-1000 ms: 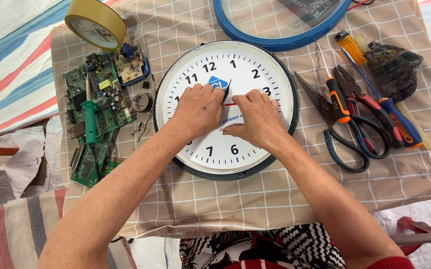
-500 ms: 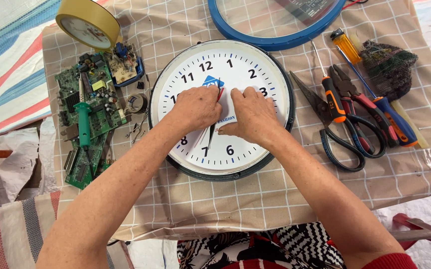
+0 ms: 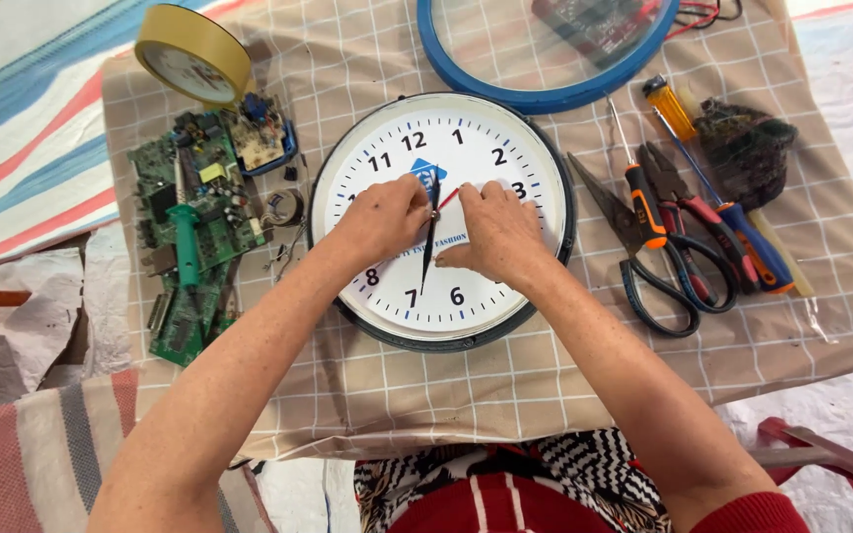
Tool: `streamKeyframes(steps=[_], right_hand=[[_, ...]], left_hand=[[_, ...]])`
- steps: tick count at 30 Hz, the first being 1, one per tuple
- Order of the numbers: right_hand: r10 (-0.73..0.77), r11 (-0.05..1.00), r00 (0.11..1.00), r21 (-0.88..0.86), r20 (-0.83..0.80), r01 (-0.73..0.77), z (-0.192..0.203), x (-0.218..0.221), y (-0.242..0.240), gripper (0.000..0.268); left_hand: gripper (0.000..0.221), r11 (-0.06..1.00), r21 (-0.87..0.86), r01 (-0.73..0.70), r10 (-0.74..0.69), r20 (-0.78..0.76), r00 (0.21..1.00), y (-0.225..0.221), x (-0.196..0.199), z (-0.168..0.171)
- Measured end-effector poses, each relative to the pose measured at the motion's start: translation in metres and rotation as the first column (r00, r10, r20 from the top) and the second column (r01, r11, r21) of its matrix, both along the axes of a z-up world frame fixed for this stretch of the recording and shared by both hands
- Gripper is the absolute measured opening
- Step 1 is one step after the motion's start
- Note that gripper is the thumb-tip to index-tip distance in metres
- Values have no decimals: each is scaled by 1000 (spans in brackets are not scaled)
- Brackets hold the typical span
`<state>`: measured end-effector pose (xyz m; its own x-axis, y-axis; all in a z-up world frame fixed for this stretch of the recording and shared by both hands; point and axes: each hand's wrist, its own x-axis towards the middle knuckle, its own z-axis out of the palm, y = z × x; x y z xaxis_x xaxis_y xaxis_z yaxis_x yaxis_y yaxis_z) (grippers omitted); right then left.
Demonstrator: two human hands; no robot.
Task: Reassembling a clock by carefully placing and aligning the hour, minute, and second hands onto the clock face spindle.
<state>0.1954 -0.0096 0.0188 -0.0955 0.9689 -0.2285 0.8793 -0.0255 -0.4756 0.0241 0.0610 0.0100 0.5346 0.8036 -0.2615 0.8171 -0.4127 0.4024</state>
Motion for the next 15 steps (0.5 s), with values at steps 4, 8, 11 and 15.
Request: streamKeyframes(steps=[4,8,11,15], right_hand=[[-9,1000,1000,-17,4,9,8,-3,-2,74],[22,999,999,-28,37,-21,14,-3,-1,76],[-11,999,1000,-52,11,12,16,-4,0,75],[-29,995,1000,-91,4,30,16,-5,1,77]], left_hand=[[35,944,241,227,-234,-1,972,-20,-18,29],[38,849,398,347,-364,-36,931,-8,-20,15],[43,798,404,448,-401,-199,894,0,-17,11],[25,697,459,551,-493,-251,833,7,-18,-8]])
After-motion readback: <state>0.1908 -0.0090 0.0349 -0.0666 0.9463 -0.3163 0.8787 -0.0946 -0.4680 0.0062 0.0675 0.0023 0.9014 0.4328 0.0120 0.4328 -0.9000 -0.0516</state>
